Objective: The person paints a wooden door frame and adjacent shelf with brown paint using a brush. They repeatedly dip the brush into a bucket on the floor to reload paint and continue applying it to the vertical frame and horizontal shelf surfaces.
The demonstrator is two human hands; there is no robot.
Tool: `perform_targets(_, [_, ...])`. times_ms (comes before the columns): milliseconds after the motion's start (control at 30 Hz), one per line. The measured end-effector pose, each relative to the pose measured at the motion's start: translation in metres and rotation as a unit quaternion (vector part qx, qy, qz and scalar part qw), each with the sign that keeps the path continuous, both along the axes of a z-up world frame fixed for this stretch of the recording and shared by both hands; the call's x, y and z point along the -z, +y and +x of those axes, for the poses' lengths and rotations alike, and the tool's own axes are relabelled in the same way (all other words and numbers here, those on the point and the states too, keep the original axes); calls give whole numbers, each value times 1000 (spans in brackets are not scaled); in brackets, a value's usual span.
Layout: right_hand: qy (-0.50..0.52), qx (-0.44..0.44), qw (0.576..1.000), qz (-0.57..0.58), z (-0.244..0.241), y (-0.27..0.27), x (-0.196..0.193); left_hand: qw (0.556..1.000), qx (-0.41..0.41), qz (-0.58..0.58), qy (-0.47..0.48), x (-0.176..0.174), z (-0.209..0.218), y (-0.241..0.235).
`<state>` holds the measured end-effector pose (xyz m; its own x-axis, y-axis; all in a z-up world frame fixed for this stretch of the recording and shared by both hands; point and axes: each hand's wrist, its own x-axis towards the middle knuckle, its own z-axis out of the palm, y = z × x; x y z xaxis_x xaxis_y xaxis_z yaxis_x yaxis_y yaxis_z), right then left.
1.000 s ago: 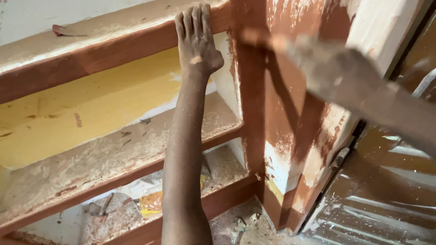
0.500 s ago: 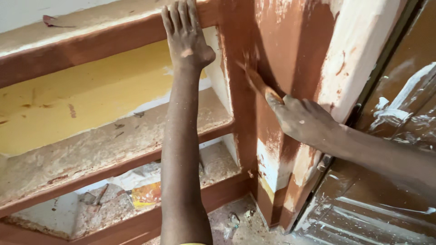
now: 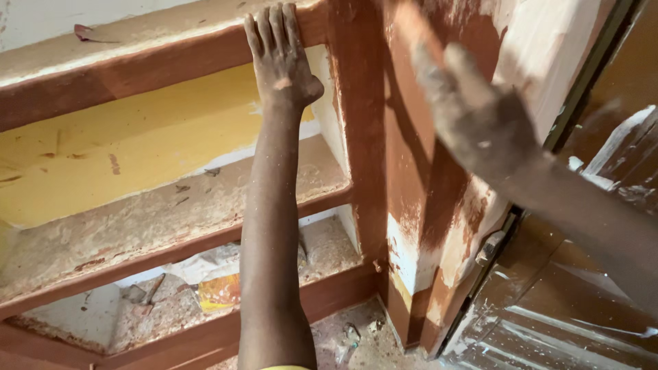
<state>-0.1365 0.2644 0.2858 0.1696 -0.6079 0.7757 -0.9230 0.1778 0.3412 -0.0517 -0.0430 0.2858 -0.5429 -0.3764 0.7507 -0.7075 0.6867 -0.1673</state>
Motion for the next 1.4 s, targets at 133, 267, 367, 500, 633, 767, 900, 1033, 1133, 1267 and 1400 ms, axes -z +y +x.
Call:
perform_targets(133, [-356, 140, 862, 334, 17, -9, 50, 1000, -10, -4, -13, 1, 0, 1])
perform_targets(267, [-48, 117, 914, 386, 20, 2, 84, 998, -35, 13, -42, -5, 1, 5])
perform_targets(367, [7, 95, 950, 297, 9, 6, 77, 997, -66, -1, -46, -2, -1, 10])
perform_targets(500, [99, 72, 988, 96, -5, 9, 30, 996, -67, 22, -51, -2, 0, 12])
perform_targets(633, [-4, 14, 1000, 4, -7, -1, -4, 996, -72, 12, -57, -1, 0, 9])
perform_targets(767, [-84, 89, 988, 92, 6, -10, 6, 998, -45, 0, -37, 3, 0, 4])
perform_targets(900, [-80, 148, 952, 255, 24, -12, 42, 997, -50, 14, -56, 3, 1, 0])
perform_targets(1033, [56, 78, 957, 272, 22, -1, 66, 996, -60, 7, -61, 3, -1, 1])
perform_targets(1133, [47, 77, 970, 227, 15, -6, 53, 997, -56, 15, -59, 2, -1, 0])
perform_targets(1267, [123, 57, 991, -12, 3, -4, 4, 998, -44, -6, -48, 5, 0, -2])
perform_targets(1400, [104, 72, 990, -67, 8, 0, -9, 999, -30, -7, -39, 9, 0, -8])
